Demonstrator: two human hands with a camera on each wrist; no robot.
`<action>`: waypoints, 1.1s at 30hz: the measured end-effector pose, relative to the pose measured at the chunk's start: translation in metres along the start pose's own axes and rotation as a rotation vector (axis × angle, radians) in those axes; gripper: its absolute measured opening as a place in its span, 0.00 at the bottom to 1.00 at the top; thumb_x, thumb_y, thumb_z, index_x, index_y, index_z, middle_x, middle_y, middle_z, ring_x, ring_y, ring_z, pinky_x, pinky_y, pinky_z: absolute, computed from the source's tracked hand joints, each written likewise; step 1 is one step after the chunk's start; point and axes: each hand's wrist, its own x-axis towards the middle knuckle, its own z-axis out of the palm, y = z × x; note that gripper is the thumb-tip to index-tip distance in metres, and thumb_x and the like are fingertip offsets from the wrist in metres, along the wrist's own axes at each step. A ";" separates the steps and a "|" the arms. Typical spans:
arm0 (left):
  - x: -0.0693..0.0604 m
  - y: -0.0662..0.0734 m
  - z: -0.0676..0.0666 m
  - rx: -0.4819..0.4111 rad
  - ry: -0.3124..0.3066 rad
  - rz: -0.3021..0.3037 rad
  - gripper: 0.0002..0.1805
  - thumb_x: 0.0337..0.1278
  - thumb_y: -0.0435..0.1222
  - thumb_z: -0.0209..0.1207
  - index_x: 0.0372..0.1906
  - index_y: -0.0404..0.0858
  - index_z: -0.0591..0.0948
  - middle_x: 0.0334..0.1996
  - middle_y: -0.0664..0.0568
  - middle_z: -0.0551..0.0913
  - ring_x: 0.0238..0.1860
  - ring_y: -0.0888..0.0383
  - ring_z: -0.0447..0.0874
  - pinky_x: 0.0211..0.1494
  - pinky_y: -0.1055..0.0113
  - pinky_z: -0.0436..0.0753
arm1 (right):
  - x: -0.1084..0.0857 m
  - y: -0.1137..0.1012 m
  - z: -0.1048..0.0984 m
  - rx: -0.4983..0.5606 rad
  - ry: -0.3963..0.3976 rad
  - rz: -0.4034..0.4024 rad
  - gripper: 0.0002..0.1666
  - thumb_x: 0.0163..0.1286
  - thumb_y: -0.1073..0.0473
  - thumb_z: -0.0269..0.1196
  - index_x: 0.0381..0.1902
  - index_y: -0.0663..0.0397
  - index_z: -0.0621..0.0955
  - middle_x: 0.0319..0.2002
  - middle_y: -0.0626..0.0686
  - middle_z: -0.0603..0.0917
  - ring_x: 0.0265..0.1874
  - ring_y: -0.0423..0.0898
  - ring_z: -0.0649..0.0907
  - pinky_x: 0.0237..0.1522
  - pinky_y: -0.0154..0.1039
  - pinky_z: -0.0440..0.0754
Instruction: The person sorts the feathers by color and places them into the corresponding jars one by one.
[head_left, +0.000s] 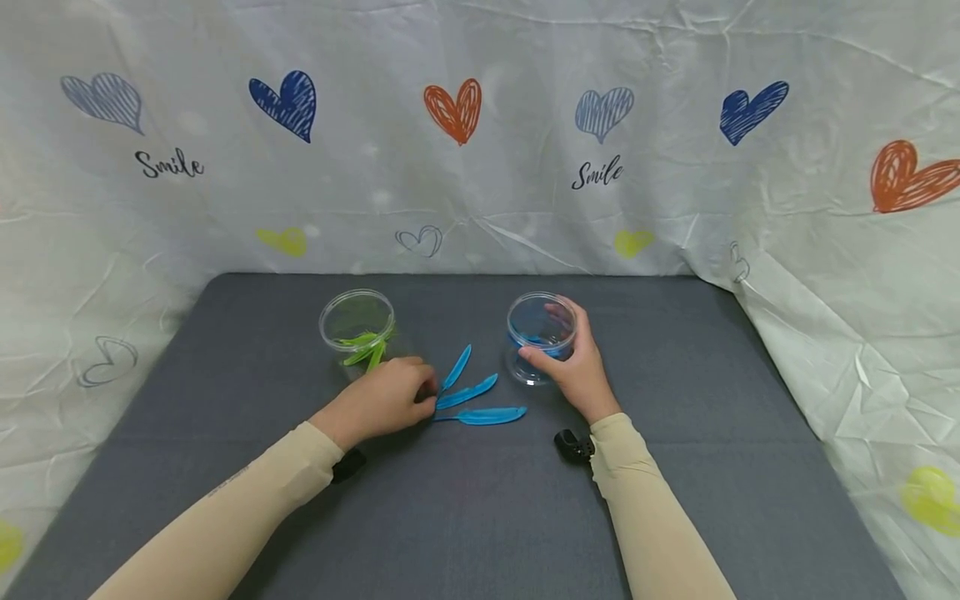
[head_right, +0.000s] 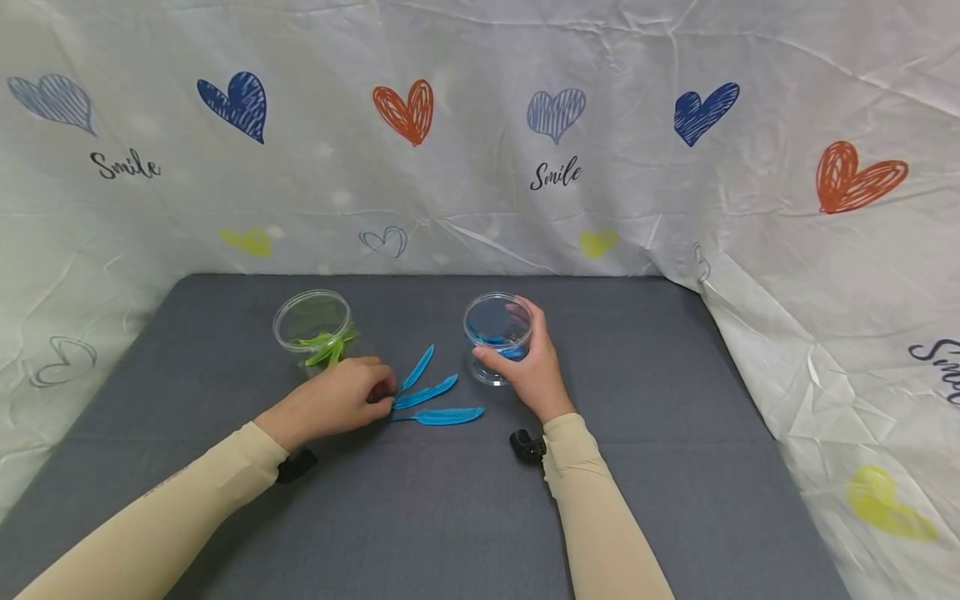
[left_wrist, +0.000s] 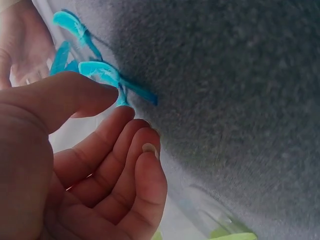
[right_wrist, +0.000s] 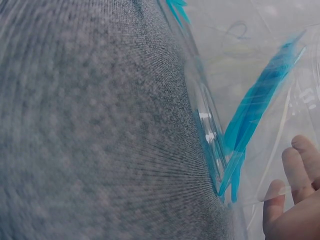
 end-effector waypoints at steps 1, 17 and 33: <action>0.000 0.000 0.001 0.002 -0.003 -0.002 0.02 0.69 0.37 0.68 0.39 0.43 0.87 0.36 0.55 0.83 0.32 0.63 0.78 0.39 0.65 0.83 | 0.000 0.000 0.000 -0.001 0.001 -0.001 0.55 0.68 0.49 0.79 0.84 0.30 0.60 0.78 0.45 0.72 0.81 0.55 0.70 0.81 0.59 0.68; 0.004 -0.003 0.001 0.014 -0.027 -0.026 0.04 0.66 0.33 0.66 0.42 0.39 0.87 0.38 0.51 0.84 0.33 0.60 0.79 0.39 0.62 0.84 | 0.000 -0.001 0.000 0.012 0.003 -0.010 0.55 0.67 0.52 0.79 0.84 0.34 0.60 0.79 0.49 0.72 0.81 0.54 0.70 0.82 0.59 0.67; 0.005 -0.002 0.005 0.008 0.038 -0.039 0.06 0.68 0.32 0.63 0.46 0.37 0.87 0.36 0.50 0.85 0.31 0.60 0.79 0.37 0.62 0.84 | -0.001 -0.002 0.000 0.010 -0.002 -0.010 0.55 0.67 0.49 0.79 0.83 0.32 0.60 0.78 0.47 0.72 0.82 0.56 0.69 0.82 0.58 0.68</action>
